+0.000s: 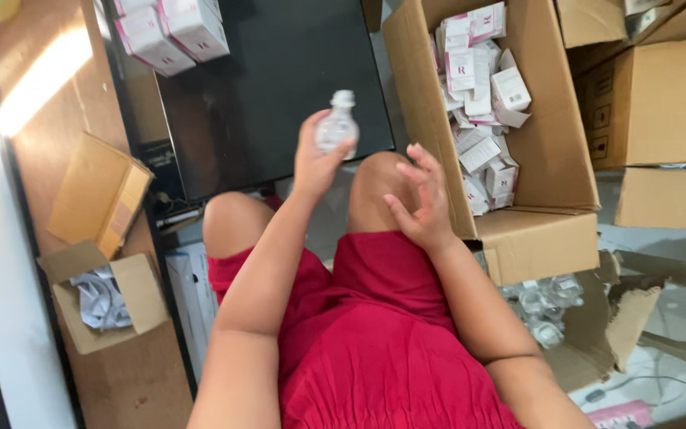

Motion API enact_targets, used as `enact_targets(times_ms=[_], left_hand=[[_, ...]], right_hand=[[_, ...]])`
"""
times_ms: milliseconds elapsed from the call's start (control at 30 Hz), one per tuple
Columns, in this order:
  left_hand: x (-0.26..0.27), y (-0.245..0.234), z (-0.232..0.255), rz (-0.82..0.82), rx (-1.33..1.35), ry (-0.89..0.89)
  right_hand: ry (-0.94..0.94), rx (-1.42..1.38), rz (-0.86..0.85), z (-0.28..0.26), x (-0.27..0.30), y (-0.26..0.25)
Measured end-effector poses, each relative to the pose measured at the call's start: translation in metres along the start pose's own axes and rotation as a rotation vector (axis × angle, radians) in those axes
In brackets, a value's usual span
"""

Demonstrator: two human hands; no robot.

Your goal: The person sits on the floor and repeatedly picks up small white boxes and clear plastic bottles. They open the boxes, insert the bottles, and close the boxes, stacking the completed units on a nearby surface.

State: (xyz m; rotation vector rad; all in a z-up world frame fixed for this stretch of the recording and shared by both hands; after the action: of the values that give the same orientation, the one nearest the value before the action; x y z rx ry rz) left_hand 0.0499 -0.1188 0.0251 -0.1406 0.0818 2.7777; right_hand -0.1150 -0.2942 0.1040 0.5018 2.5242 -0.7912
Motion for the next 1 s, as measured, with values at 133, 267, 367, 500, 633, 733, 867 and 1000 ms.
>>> enact_targets(times_ms=[133,267,367,500,633,733,867,1000], left_hand=[[-0.001,-0.066,0.004,0.322,-0.646,0.243],[-0.007,-0.083,-0.021,0.431,-0.618,0.213],[-0.012,-0.081,-0.030,0.447,-0.619,0.188],[-0.014,-0.069,-0.032,0.441,-0.797,0.073],[-0.013,-0.062,-0.018,0.397,-0.902,0.205],[-0.013,-0.059,-0.007,0.372,-0.803,0.352],[-0.013,-0.059,-0.008,0.376,-0.862,0.334],[-0.014,-0.062,-0.011,0.385,-0.892,0.303]], right_hand=[[0.199,-0.024,0.003,0.040,0.024,0.003],[0.441,-0.068,0.187,0.109,0.059,-0.002],[0.663,-0.236,0.294,0.168,0.087,0.005],[0.774,-0.076,0.274,0.257,0.084,0.004],[1.038,-0.196,0.208,0.367,0.042,0.023],[1.447,-0.430,0.147,0.418,0.033,0.052],[1.598,-0.852,0.359,0.444,0.020,0.078],[1.377,-1.209,0.519,0.445,0.006,0.083]])
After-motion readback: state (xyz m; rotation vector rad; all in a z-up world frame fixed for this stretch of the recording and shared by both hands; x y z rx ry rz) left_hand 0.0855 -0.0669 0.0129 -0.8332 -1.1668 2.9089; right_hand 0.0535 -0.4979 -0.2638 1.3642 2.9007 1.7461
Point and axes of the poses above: each hand's wrist, its own x-axis away from the middle knuckle, its own y-axis out of the palm, z = x × y, the point moved 6 cm from there along -x, towards the middle knuckle, and after that the axes turned 8 degrees about x, right-handed, at the moved point
